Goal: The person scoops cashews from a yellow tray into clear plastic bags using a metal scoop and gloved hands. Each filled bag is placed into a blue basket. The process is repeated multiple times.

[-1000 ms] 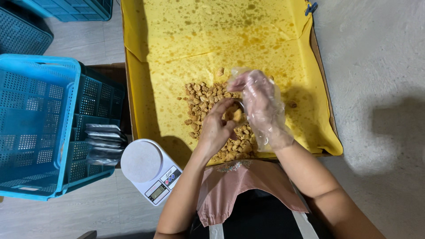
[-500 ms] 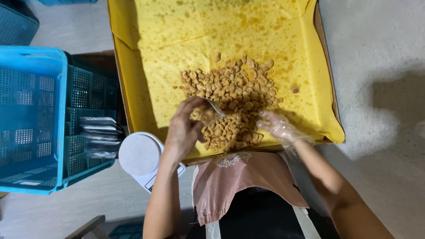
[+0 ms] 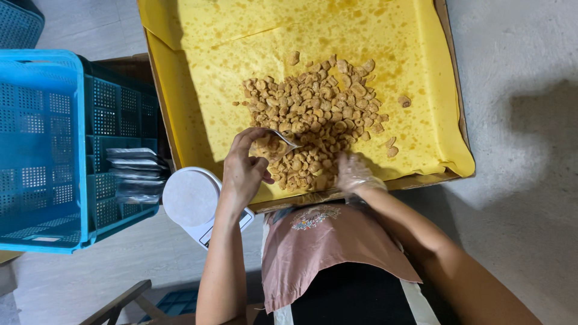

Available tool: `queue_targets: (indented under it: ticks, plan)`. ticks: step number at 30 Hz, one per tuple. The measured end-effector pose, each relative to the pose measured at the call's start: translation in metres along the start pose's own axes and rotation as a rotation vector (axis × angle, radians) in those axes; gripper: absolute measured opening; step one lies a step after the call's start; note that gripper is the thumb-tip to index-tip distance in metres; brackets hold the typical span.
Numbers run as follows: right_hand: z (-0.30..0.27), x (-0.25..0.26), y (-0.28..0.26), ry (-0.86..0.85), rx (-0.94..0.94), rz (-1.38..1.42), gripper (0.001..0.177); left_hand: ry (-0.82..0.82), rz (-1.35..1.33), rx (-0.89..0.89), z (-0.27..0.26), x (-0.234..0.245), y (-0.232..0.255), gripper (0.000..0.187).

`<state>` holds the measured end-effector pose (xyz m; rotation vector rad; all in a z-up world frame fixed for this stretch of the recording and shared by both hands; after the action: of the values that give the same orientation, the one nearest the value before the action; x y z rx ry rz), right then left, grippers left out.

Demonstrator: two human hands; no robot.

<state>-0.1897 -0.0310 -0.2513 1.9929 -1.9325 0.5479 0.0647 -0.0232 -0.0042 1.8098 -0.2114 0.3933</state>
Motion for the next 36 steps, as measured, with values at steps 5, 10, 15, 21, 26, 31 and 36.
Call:
queue_targets:
  ticks: [5, 10, 15, 21, 26, 31, 36]
  plan:
    - [0.008, -0.005, 0.019, 0.023, -0.020, -0.003, 0.047, 0.002, -0.067, -0.015, -0.003, -0.005, -0.001, 0.054]
    - [0.012, -0.006, 0.019, 0.063, 0.051, -0.035, 0.047, -0.035, -0.037, -0.031, 0.005, -0.007, 0.010, 0.055]
    - [0.011, -0.009, 0.029, 0.049, 0.056, -0.042, 0.048, -0.056, -0.091, -0.106, -0.002, 0.000, 0.035, 0.058]
    - [0.017, 0.007, 0.029, -0.001, 0.135, -0.025, 0.050, -0.084, -0.081, -0.196, 0.012, 0.000, 0.072, 0.059]
    - [0.022, 0.045, 0.046, -0.230, 0.280, 0.420, 0.052, -0.134, 0.010, -0.174, 0.001, -0.003, 0.090, 0.064]
    - [-0.037, 0.125, 0.024, -0.385, 0.695, 1.477, 0.053, -0.176, 0.021, -0.101, 0.048, -0.037, 0.049, 0.068]
    - [-0.130, 0.204, -0.038, -0.157, 0.865, 1.303, 0.041, -0.200, -0.073, 0.002, 0.058, -0.064, -0.017, 0.067]
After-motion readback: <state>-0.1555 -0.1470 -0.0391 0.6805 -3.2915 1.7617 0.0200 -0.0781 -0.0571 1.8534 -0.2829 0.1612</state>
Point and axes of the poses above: each hand's wrist, its own z-axis towards the middle knuckle, its own x-axis out of the back of the hand, y = z × x, the point moved 7 cm from there along z, towards the middle knuckle, and after that the axes turned 8 degrees about -x, right-handed, at the moved point
